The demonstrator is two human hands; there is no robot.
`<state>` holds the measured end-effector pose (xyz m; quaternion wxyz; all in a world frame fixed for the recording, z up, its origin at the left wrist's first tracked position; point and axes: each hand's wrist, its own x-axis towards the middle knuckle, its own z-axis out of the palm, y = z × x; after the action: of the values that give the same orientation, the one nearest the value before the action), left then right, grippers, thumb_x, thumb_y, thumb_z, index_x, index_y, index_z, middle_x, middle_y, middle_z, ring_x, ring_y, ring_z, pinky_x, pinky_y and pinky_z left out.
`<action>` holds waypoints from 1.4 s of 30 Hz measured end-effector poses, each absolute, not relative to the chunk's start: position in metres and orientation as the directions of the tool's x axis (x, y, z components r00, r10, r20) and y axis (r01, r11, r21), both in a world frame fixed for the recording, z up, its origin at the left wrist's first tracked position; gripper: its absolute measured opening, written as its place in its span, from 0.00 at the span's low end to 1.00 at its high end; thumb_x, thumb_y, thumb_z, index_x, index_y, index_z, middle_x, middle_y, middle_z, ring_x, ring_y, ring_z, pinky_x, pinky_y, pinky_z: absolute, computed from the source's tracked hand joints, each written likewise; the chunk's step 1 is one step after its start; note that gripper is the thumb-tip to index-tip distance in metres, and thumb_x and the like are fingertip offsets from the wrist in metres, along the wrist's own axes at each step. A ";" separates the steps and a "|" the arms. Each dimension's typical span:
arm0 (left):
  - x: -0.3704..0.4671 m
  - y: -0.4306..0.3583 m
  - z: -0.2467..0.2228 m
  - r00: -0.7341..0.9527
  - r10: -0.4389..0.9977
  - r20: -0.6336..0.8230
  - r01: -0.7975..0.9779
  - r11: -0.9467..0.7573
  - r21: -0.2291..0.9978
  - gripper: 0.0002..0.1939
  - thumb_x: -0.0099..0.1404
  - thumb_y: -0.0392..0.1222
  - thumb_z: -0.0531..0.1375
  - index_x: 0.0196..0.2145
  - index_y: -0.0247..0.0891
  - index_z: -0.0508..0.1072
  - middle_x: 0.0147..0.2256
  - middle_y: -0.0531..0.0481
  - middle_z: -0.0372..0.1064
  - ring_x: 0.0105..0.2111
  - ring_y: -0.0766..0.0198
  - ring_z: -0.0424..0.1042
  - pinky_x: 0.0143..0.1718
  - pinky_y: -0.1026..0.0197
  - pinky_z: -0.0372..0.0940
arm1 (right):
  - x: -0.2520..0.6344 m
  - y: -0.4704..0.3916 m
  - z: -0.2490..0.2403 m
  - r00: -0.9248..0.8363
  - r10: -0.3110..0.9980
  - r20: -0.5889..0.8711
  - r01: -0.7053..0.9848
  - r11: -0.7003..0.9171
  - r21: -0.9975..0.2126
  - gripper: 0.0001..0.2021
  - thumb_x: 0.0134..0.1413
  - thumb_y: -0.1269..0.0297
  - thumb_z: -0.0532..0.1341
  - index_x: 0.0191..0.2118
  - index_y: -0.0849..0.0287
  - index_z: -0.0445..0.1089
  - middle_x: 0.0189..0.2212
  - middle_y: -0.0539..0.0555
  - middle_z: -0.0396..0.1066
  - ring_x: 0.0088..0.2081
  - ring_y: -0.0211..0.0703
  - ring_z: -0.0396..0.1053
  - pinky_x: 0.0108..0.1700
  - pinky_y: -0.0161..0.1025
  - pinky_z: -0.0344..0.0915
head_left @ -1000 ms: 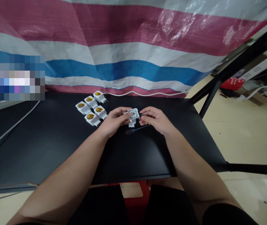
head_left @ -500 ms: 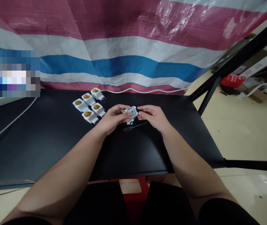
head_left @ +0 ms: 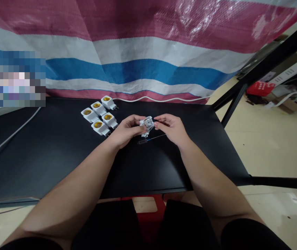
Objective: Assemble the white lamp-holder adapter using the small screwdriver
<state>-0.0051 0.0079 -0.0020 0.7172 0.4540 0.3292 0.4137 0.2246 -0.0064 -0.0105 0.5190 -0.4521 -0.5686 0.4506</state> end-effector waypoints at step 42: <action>-0.005 0.007 0.001 0.473 0.876 -0.094 -0.296 0.258 0.919 0.19 0.56 0.37 0.75 0.46 0.38 0.85 0.43 0.47 0.81 0.39 0.63 0.80 0.45 0.60 0.76 | 0.219 -0.007 -0.013 -0.075 0.990 0.121 0.012 0.122 -0.992 0.19 0.50 0.47 0.78 0.35 0.54 0.74 0.37 0.52 0.83 0.40 0.46 0.81 0.51 0.51 0.79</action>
<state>-0.0048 0.0070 0.0006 0.7269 0.4563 0.3176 0.4032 0.2191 -0.0073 -0.0135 0.5066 -0.4537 -0.5518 0.4827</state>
